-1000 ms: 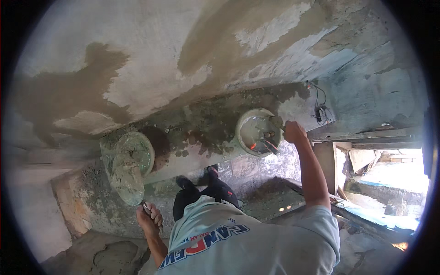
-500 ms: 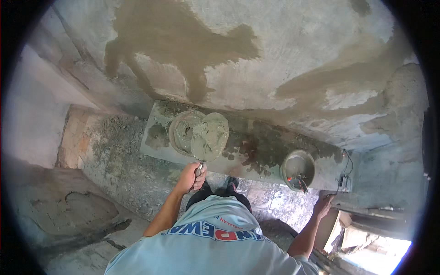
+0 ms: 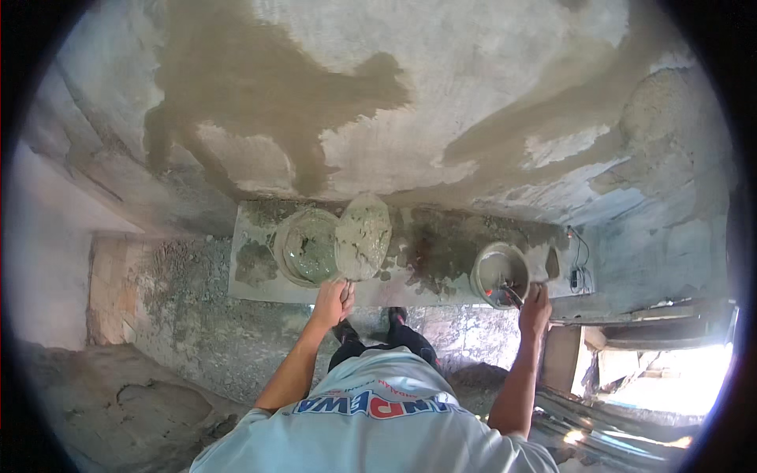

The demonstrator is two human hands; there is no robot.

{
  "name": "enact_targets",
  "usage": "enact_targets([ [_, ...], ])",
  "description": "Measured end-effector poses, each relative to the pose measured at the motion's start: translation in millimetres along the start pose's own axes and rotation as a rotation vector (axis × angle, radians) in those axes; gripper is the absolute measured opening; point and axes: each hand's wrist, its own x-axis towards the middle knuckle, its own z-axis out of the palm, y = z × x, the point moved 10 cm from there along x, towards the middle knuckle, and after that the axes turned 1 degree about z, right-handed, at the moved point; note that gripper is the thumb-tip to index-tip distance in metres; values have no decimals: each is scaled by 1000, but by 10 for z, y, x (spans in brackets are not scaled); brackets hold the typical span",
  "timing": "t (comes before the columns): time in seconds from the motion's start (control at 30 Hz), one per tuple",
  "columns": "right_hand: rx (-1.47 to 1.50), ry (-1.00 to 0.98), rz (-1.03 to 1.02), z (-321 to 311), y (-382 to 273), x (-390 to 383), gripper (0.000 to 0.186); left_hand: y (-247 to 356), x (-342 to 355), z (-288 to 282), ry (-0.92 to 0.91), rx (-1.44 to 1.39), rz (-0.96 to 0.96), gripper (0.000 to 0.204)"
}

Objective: The person applies cement mixture to an unfinished wall using a trowel.

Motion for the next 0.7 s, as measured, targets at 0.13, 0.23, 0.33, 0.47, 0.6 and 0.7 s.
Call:
enact_targets([
  [0.13,-142,58,13,-30,-71,112,33,-30,158,231,-4,-34,-71,41],
  [0.23,-175,160,136,237,1070,139,39,-141,234,327,1,-107,-96,38],
  [0.33,553,-143,619,572,1076,60,40,-113,278,459,53,-92,-83,35],
  [0.47,383,-191,128,774,295,386,32,-313,497,772,62,-178,-150,36],
  [0.6,336,-351,-368,766,-1080,468,24,-457,659,1007,53,-133,-200,35],
  [0.7,321,-376,-507,584,-1587,556,24,-664,674,975,94,-96,-238,35],
])
